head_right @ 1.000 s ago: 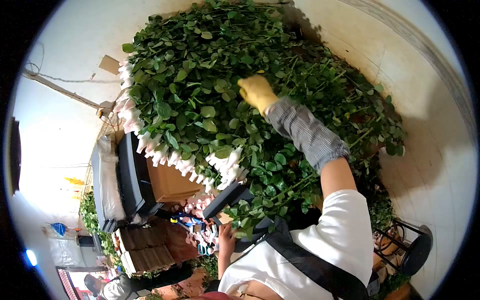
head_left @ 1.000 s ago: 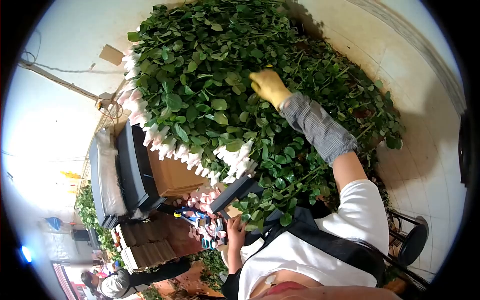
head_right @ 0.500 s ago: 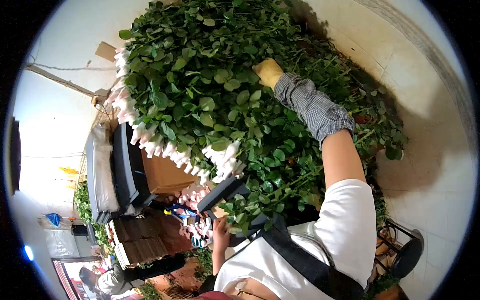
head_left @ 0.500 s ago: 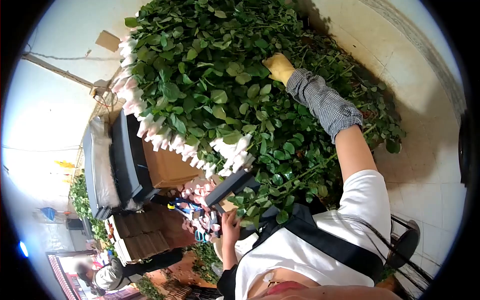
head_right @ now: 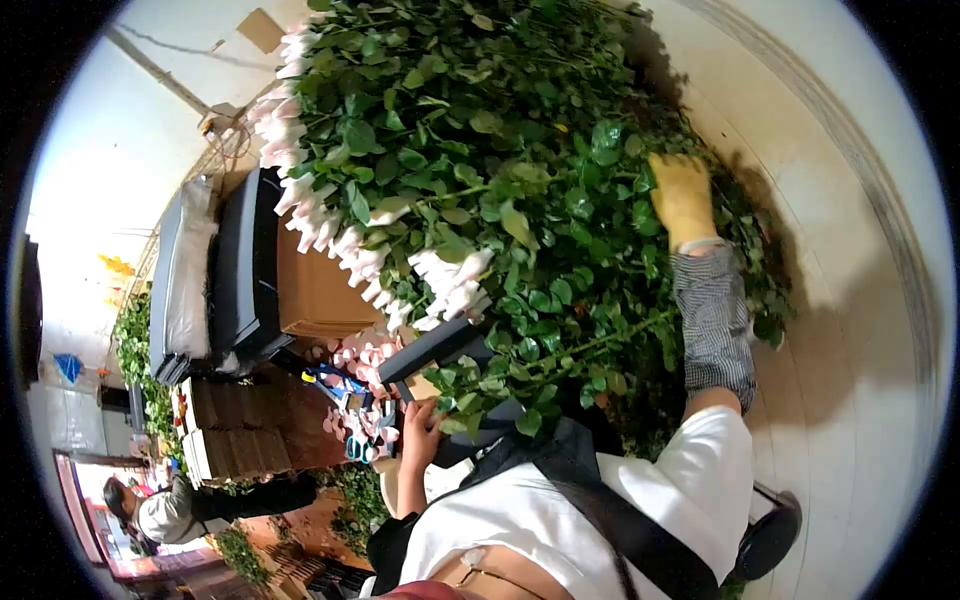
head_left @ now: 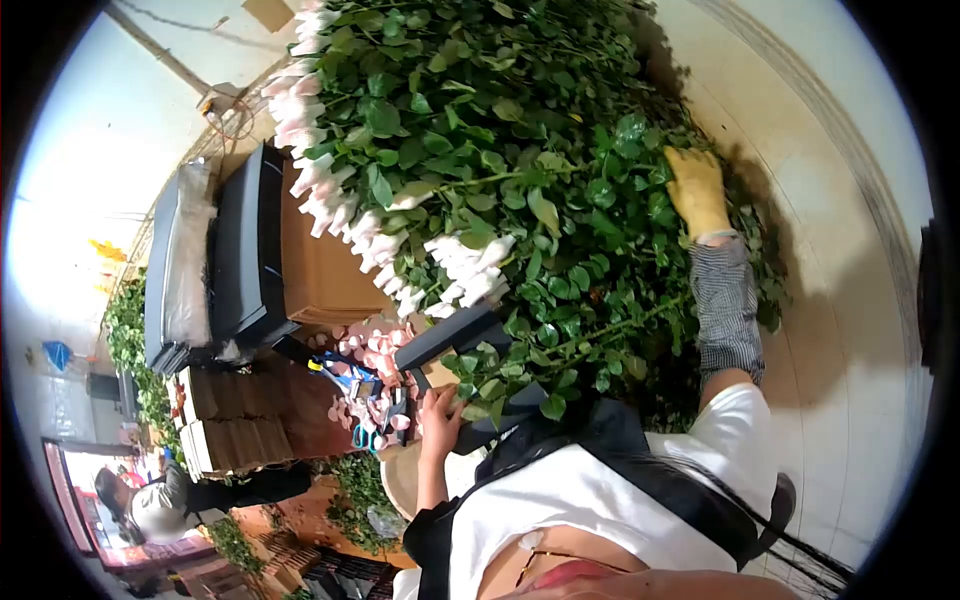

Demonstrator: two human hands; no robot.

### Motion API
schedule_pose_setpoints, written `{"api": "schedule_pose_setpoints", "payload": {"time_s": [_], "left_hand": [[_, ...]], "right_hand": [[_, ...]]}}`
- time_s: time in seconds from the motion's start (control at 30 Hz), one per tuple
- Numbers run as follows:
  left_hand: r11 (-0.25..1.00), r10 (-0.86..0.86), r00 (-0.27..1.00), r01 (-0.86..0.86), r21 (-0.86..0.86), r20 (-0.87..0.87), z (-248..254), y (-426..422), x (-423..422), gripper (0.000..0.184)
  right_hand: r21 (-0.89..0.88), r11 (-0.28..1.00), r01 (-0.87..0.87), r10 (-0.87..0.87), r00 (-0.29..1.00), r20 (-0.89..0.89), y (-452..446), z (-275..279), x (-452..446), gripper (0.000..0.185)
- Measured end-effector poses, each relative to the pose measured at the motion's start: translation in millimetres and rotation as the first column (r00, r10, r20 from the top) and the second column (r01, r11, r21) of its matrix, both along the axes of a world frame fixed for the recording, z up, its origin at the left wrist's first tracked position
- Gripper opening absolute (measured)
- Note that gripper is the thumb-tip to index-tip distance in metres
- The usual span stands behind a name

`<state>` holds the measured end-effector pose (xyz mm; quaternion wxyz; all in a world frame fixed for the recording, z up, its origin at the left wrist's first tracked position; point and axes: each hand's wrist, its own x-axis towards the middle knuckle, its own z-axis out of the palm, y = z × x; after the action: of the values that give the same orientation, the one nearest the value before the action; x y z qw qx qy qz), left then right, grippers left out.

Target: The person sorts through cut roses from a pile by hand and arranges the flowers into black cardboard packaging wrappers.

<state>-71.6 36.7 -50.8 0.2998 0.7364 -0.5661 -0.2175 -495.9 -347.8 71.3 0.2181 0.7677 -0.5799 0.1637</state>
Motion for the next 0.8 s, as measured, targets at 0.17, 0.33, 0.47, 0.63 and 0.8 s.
{"api": "schedule_pose_setpoints", "payload": {"time_s": [0.17,0.33,0.47,0.63,0.8], "left_hand": [[0.999,-0.024,0.999,0.026,0.047,-0.038,-8.6,1.8,6.9,0.036],[0.996,-0.035,0.995,0.042,0.081,-0.089,-4.1,0.1,4.1,0.039],[0.996,-0.023,0.997,0.029,0.081,-0.075,-4.2,-1.6,5.9,0.031],[0.997,0.054,0.989,-0.045,0.067,-0.135,-7.6,2.7,4.4,0.025],[0.997,-0.076,0.981,0.075,0.011,0.179,10.3,1.1,-0.1,0.022]], "right_hand": [[0.055,0.926,-0.374,0.316,0.847,0.428,41.5,30.4,102.2,0.052],[0.088,0.87,-0.486,0.419,0.82,0.389,-17.9,-124.5,173.1,0.034],[-0.161,0.9,-0.406,0.417,0.686,0.596,39.1,-38.7,189.7,0.025],[0.333,0.607,-0.722,0.468,0.663,0.584,130.2,-22.7,166.7,0.031],[0.601,0.629,-0.494,0.53,0.837,0.134,181.9,-173.3,161.2,0.016]]}}
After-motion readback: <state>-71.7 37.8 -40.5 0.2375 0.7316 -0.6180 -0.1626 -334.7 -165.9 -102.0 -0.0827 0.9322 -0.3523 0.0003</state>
